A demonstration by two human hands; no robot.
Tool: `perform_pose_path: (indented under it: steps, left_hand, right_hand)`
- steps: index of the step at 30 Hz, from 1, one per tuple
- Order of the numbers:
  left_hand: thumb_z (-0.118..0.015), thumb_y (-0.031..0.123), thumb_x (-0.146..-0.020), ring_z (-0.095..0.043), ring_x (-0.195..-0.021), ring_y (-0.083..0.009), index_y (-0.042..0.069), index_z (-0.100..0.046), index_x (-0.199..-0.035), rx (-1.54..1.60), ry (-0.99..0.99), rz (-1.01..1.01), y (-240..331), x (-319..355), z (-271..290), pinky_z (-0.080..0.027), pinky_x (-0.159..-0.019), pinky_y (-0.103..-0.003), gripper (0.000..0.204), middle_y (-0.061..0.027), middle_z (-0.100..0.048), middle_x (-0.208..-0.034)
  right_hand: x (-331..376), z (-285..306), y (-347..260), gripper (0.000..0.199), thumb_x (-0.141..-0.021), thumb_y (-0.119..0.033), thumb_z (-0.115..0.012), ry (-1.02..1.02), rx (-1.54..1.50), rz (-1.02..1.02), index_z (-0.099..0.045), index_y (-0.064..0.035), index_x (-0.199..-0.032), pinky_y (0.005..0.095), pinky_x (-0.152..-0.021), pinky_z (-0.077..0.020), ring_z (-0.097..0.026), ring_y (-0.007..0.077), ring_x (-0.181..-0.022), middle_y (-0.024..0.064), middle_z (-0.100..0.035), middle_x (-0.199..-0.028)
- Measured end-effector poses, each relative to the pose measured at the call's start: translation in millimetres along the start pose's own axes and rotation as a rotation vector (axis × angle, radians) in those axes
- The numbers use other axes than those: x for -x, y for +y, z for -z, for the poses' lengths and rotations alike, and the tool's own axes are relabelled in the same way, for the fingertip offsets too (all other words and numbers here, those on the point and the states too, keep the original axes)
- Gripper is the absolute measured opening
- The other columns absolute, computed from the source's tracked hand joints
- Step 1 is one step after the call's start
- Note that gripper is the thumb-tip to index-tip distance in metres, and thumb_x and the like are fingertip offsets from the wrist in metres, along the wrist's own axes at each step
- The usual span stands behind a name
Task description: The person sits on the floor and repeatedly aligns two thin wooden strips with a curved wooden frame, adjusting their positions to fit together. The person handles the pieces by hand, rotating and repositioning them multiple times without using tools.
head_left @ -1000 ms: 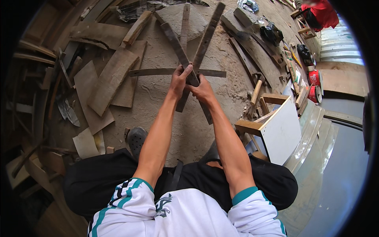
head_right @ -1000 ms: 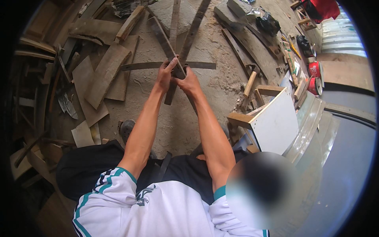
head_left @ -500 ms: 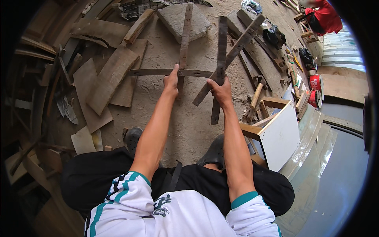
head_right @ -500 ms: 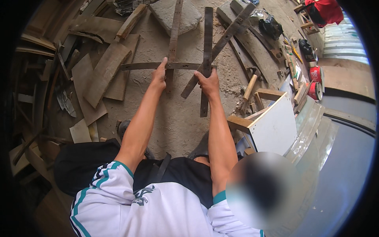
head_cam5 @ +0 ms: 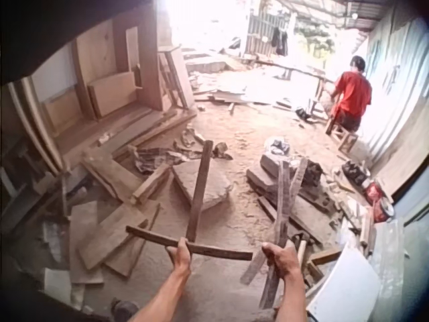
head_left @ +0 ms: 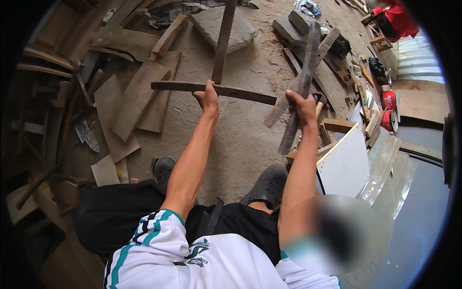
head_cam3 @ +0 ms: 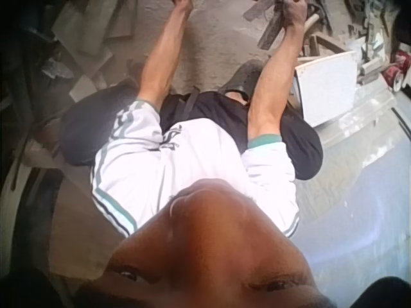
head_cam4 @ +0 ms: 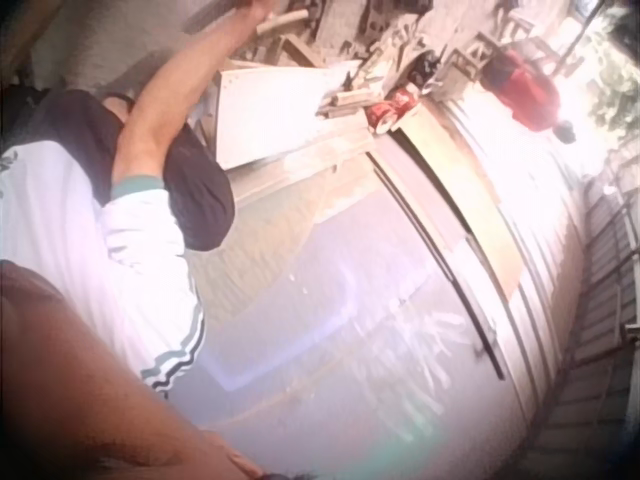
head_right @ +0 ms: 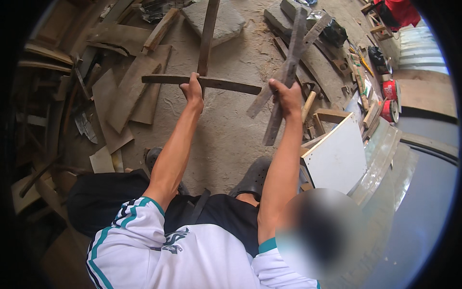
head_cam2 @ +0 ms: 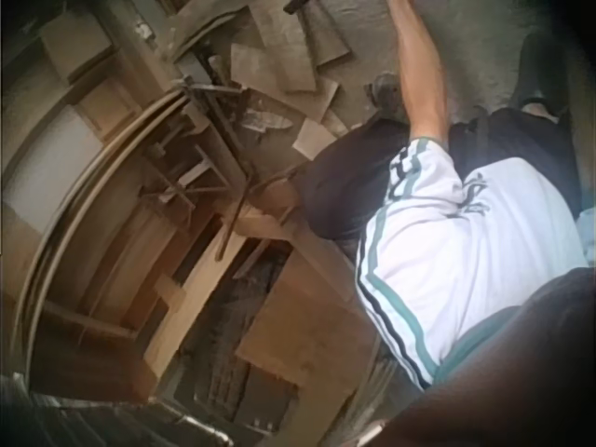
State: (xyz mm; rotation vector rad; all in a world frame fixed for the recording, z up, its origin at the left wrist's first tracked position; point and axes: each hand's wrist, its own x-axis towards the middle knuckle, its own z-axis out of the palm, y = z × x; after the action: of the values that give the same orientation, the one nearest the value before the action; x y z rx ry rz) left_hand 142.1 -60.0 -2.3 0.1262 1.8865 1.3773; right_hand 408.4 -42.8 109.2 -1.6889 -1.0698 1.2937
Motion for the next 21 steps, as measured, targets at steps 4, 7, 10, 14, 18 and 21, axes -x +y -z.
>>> perform_pose_path:
  steps: [4,7,10,14,18,21]
  left_hand:
    - [-0.069,0.033,-0.079,-0.051,-0.112,-0.0280,-0.013,-0.047,-0.114,-0.040,0.005,-0.253,28.1,-8.2,10.5,-0.039,-0.100,-0.036,0.062,-0.0212,-0.053,-0.117]
    - [-0.070,0.033,-0.083,-0.054,-0.116,-0.0327,-0.014,-0.043,-0.123,-0.070,-0.126,-0.367,48.8,-20.8,18.4,-0.039,-0.104,-0.038,0.068,-0.0247,-0.054,-0.121]
    - [-0.071,0.036,-0.085,-0.054,-0.118,-0.0338,-0.014,-0.043,-0.125,-0.211,-0.168,-0.380,68.2,-35.4,22.3,-0.040,-0.104,-0.039,0.070,-0.0254,-0.054,-0.126]
    - [-0.069,0.043,-0.087,-0.050,-0.129,-0.0365,-0.016,-0.043,-0.130,-0.372,-0.261,-0.244,74.5,-58.8,31.3,-0.039,-0.107,-0.040,0.077,-0.0297,-0.049,-0.138]
    - [-0.064,0.049,-0.089,-0.047,-0.133,-0.0393,-0.017,-0.040,-0.135,-0.568,-0.280,-0.233,63.8,-90.2,57.7,-0.036,-0.109,-0.041,0.084,-0.0325,-0.046,-0.142]
    - [-0.063,0.049,-0.089,-0.044,-0.136,-0.0398,-0.017,-0.037,-0.138,-0.640,-0.292,-0.279,58.0,-88.5,70.1,-0.034,-0.110,-0.040,0.086,-0.0338,-0.044,-0.143]
  right_hand:
    - [1.6,11.8,-29.6,0.040,-0.075,-0.029,-0.084,-0.012,0.011,-0.006,-0.062,-0.0035,-0.095,0.0255,-0.052,-0.0447,-0.054,0.0118,-0.056,0.0015,-0.061,-0.074]
    - [-2.3,7.3,-29.4,0.040,-0.075,-0.028,-0.084,-0.014,-0.059,0.033,-0.061,-0.0031,-0.096,0.0260,-0.052,-0.0449,-0.054,0.0122,-0.056,0.0021,-0.061,-0.075]
    - [-1.6,-14.1,-27.3,0.038,-0.076,-0.027,-0.083,-0.045,-0.077,0.070,-0.061,-0.0028,-0.095,0.0266,-0.051,-0.0449,-0.055,0.0126,-0.056,0.0026,-0.061,-0.075]
    - [0.6,-42.6,-19.0,0.039,-0.076,-0.023,-0.082,-0.118,-0.138,0.036,-0.062,0.0008,-0.098,0.0273,-0.053,-0.0468,-0.058,0.0136,-0.057,0.0056,-0.064,-0.077]
    - [2.4,-60.0,-14.3,0.036,-0.077,-0.022,-0.081,-0.178,-0.130,0.027,-0.062,0.0012,-0.097,0.0282,-0.053,-0.0473,-0.058,0.0137,-0.058,0.0062,-0.064,-0.077]
    - [4.8,-61.2,-12.4,0.036,-0.076,-0.022,-0.081,-0.168,-0.096,0.022,-0.063,0.0009,-0.096,0.0286,-0.054,-0.0477,-0.058,0.0141,-0.059,0.0064,-0.065,-0.078]
